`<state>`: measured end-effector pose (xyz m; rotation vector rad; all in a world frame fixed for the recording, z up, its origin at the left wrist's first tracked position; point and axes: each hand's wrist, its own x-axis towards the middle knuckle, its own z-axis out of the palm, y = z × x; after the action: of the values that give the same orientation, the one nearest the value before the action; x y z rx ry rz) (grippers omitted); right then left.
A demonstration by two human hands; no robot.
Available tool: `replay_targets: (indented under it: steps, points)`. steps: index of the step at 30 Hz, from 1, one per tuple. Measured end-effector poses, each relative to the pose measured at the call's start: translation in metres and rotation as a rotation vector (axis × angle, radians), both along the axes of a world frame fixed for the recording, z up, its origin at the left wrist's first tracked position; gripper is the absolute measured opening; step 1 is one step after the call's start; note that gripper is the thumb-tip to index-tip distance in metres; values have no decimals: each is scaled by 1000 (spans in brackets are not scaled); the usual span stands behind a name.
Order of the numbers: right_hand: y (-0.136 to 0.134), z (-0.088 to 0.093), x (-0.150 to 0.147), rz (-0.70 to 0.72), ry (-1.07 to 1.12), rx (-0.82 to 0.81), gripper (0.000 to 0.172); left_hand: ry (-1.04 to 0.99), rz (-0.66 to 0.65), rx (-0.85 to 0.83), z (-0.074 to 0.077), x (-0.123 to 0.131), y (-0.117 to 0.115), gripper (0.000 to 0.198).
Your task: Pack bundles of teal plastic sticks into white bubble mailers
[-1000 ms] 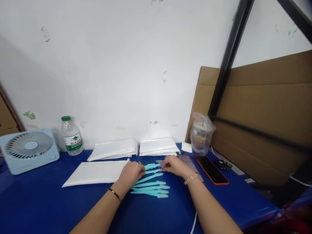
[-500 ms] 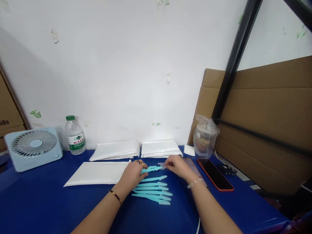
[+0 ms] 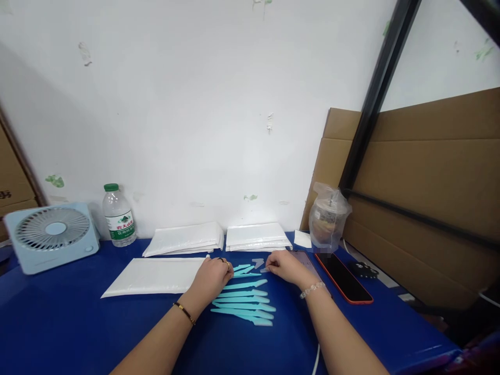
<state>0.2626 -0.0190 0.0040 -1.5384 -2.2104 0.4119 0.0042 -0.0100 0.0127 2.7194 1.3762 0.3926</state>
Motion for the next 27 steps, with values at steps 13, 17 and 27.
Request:
replay_targets:
  steps: [13, 17, 27]
  points:
    - [7, -5, 1, -11, 0, 57, 13, -12, -8, -27, 1, 2, -2, 21]
    - [4, 0, 3, 59, 37, -22, 16, -14, -11, -34, 0, 2, -1, 21]
    - [2, -1, 12, 75, 71, -83, 17, -17, 10, -41, 0, 1, -2, 21]
